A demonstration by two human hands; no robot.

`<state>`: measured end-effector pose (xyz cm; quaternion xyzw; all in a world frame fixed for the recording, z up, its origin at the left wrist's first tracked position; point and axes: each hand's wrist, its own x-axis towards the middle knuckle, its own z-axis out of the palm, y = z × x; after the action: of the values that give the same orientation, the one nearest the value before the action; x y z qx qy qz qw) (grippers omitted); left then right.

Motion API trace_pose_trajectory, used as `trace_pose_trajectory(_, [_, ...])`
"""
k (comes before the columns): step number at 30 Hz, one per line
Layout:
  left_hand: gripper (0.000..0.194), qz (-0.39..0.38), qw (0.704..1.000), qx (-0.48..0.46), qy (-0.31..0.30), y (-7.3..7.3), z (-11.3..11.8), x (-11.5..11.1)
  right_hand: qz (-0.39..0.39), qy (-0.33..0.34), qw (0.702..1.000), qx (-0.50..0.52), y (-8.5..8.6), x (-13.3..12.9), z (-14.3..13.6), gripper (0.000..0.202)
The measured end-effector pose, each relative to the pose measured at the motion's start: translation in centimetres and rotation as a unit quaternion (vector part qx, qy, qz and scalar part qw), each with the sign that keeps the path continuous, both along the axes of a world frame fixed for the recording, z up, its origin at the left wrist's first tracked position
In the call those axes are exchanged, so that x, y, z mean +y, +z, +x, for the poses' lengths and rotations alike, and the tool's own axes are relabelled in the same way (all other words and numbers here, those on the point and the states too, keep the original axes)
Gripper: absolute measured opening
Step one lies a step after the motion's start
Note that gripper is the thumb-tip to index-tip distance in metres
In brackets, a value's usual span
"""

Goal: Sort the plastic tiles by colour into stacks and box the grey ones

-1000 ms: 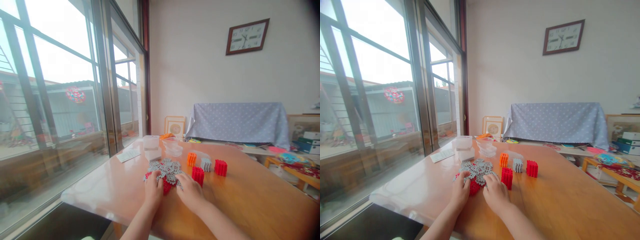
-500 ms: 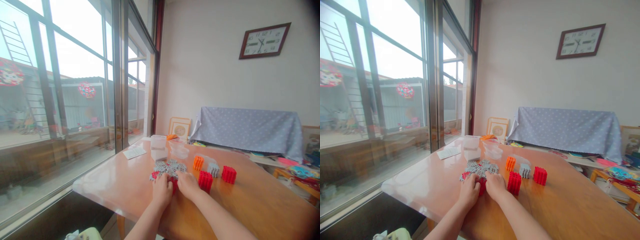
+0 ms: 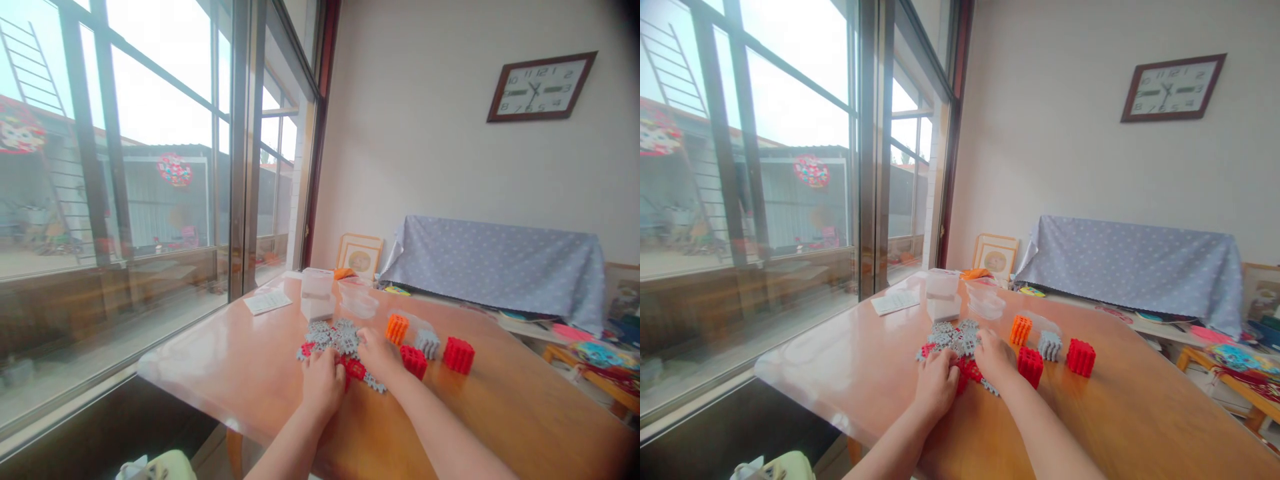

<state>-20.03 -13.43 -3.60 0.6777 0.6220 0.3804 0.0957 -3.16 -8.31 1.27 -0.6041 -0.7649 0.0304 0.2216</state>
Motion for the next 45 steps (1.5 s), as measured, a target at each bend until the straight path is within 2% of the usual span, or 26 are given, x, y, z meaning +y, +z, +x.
trace_pose_trajectory(5, [0.028, -0.013, 0.997, -0.077, 0.015, -0.1, -0.3, 0.6, -0.022, 0.100, 0.995, -0.011, -1.2, -4.2, -0.8, 0.022])
trace_pose_trajectory(7, [0.028, -0.018, 0.995, -0.099, 0.020, -0.3, -0.5, 0.7, -0.027, 0.117, 0.993, -0.004, -1.8, -5.3, -1.2, 0.025])
trace_pose_trajectory(10, [0.027, -0.018, 0.993, -0.116, 0.007, -0.2, -0.6, 0.6, -0.028, 0.107, 0.994, 0.025, -2.4, -5.8, -1.7, 0.025])
trace_pose_trajectory(15, [0.027, -0.006, 0.992, -0.121, -0.020, 0.3, -0.7, 0.2, -0.024, 0.062, 0.990, 0.122, -3.0, -4.8, -1.2, 0.019])
trace_pose_trajectory(17, [0.025, -0.001, 0.994, -0.104, -0.022, 0.4, -0.7, 0.2, -0.031, 0.044, 0.982, 0.180, -3.1, -4.2, -0.6, 0.015])
trace_pose_trajectory(19, [0.024, 0.003, 0.996, -0.089, -0.023, 0.4, -0.6, 0.2, -0.044, 0.031, 0.967, 0.250, -3.2, -3.6, -0.1, 0.024])
trace_pose_trajectory(22, [0.022, 0.010, 0.997, -0.075, -0.014, 0.5, -0.4, 0.2, -0.074, 0.018, 0.927, 0.367, -3.4, -3.1, 0.5, 0.038])
trace_pose_trajectory(26, [0.020, 0.042, 0.997, -0.058, -0.007, 0.6, -0.2, -0.1, -0.104, 0.011, 0.863, 0.494, -3.9, -3.4, 0.6, 0.045])
trace_pose_trajectory(28, [0.021, 0.064, 0.996, -0.054, -0.017, 0.7, -0.1, -0.2, -0.124, 0.017, 0.814, 0.567, -4.1, -3.9, 0.3, 0.042])
trace_pose_trajectory(31, [0.023, 0.087, 0.993, -0.060, -0.046, 0.6, -0.1, -0.3, -0.172, 0.037, 0.724, 0.667, -4.0, -4.6, -0.3, 0.039])
trace_pose_trajectory(32, [0.024, 0.090, 0.992, -0.069, -0.056, 0.5, -0.1, -0.2, -0.182, 0.047, 0.707, 0.681, -3.9, -4.9, -0.5, 0.038])
trace_pose_trajectory(33, [0.024, 0.091, 0.990, -0.085, -0.065, 0.5, -0.1, -0.2, -0.187, 0.059, 0.704, 0.683, -3.8, -5.1, -0.7, 0.037])
trace_pose_trajectory(36, [0.031, 0.085, 0.975, -0.184, -0.091, 0.3, -0.1, -0.1, -0.183, 0.095, 0.728, 0.654, -3.5, -5.4, -1.0, 0.030])
trace_pose_trajectory(40, [0.036, 0.019, 0.919, -0.362, -0.152, 0.5, 0.1, -0.2, -0.138, 0.092, 0.802, 0.574, -4.0, -5.2, -0.8, 0.033])
trace_pose_trajectory(42, [0.032, -0.015, 0.887, -0.426, -0.178, 0.8, 0.2, -0.2, -0.066, 0.066, 0.851, 0.516, -4.3, -5.2, -0.7, 0.038])
trace_pose_trajectory(45, [0.026, -0.041, 0.849, -0.493, -0.187, 1.1, 0.1, -0.2, 0.092, 0.052, 0.918, 0.382, -4.5, -5.5, -0.8, 0.044])
